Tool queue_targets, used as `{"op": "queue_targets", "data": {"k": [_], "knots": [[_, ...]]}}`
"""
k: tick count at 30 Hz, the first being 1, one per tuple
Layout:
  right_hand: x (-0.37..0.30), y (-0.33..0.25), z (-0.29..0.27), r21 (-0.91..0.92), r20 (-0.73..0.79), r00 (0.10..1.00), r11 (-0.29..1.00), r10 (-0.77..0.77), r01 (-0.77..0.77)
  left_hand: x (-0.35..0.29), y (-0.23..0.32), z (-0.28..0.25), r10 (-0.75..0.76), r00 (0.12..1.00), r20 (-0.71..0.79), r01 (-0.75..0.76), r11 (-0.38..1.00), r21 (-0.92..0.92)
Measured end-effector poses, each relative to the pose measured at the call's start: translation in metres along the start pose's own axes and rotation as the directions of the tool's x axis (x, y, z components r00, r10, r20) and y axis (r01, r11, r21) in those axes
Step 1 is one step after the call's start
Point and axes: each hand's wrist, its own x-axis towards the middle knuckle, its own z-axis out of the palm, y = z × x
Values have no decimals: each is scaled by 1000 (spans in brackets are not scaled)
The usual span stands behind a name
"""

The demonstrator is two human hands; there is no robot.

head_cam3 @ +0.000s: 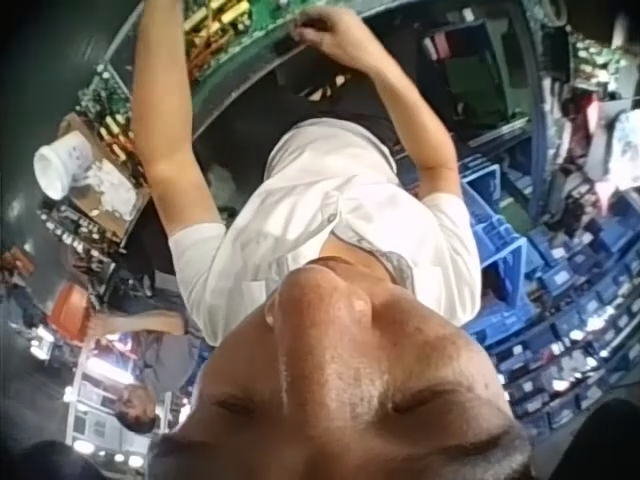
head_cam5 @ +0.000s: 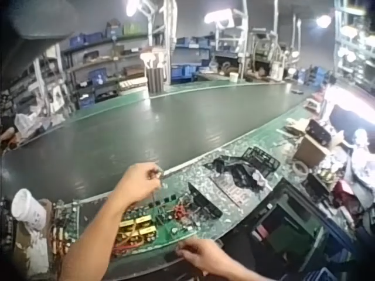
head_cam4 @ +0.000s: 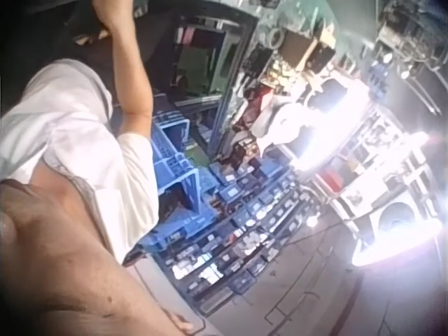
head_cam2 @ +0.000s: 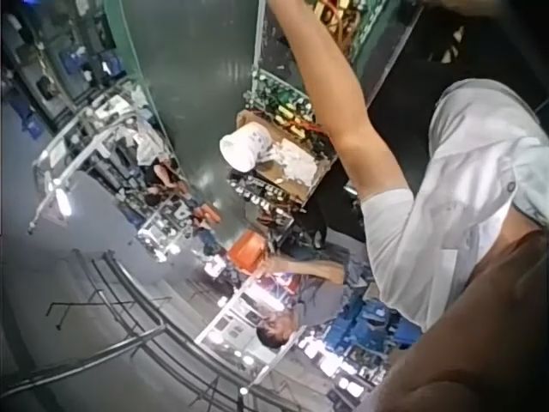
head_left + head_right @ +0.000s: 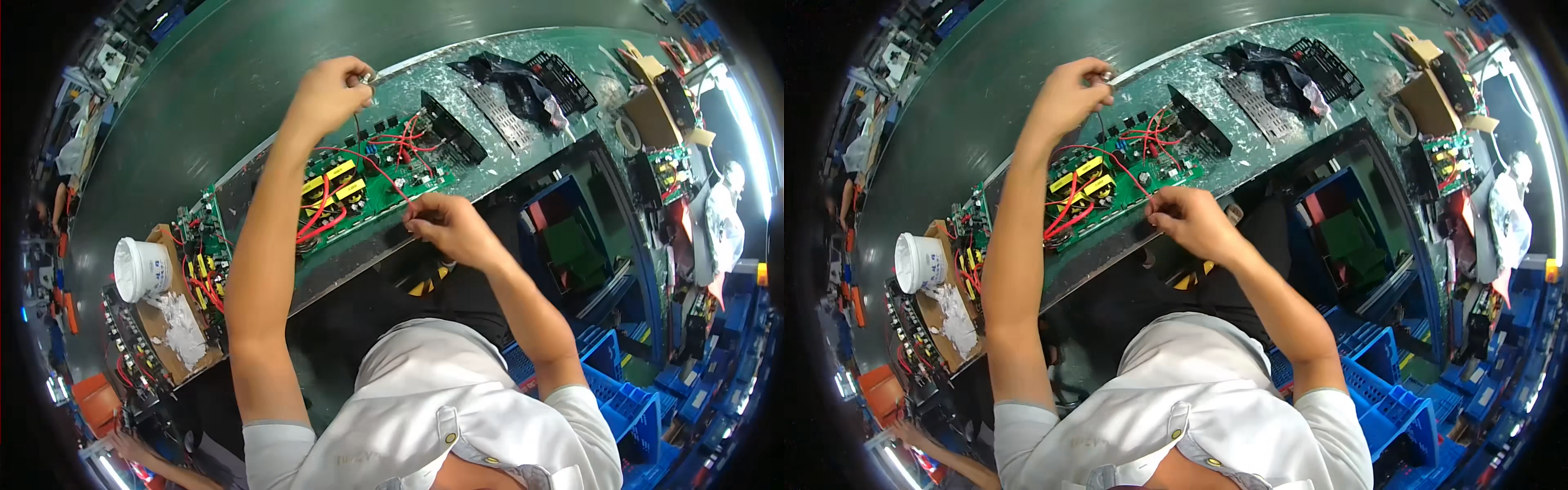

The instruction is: Assembling electronic components into circuit board housings at a factory workstation.

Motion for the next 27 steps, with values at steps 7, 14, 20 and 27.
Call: {"op": "queue_targets", "data": {"k": [7,14,20,27], "knots": [[36,-26,-36,657,-124,992,748,-18,96,-95,0,34,126,992,-22,-119,847,-518],[41,-31,-18,420,-236,961,877,-145,235,-104,-14,84,61,985,-164,-149,788,-598],[38,-22,-9,440,-268,955,866,-128,239,-106,-18,83,52,985,-163,-136,815,-564],[34,-17,-10,396,-272,954,888,-129,233,-105,-12,88,35,975,-220,-154,821,-550]]}}
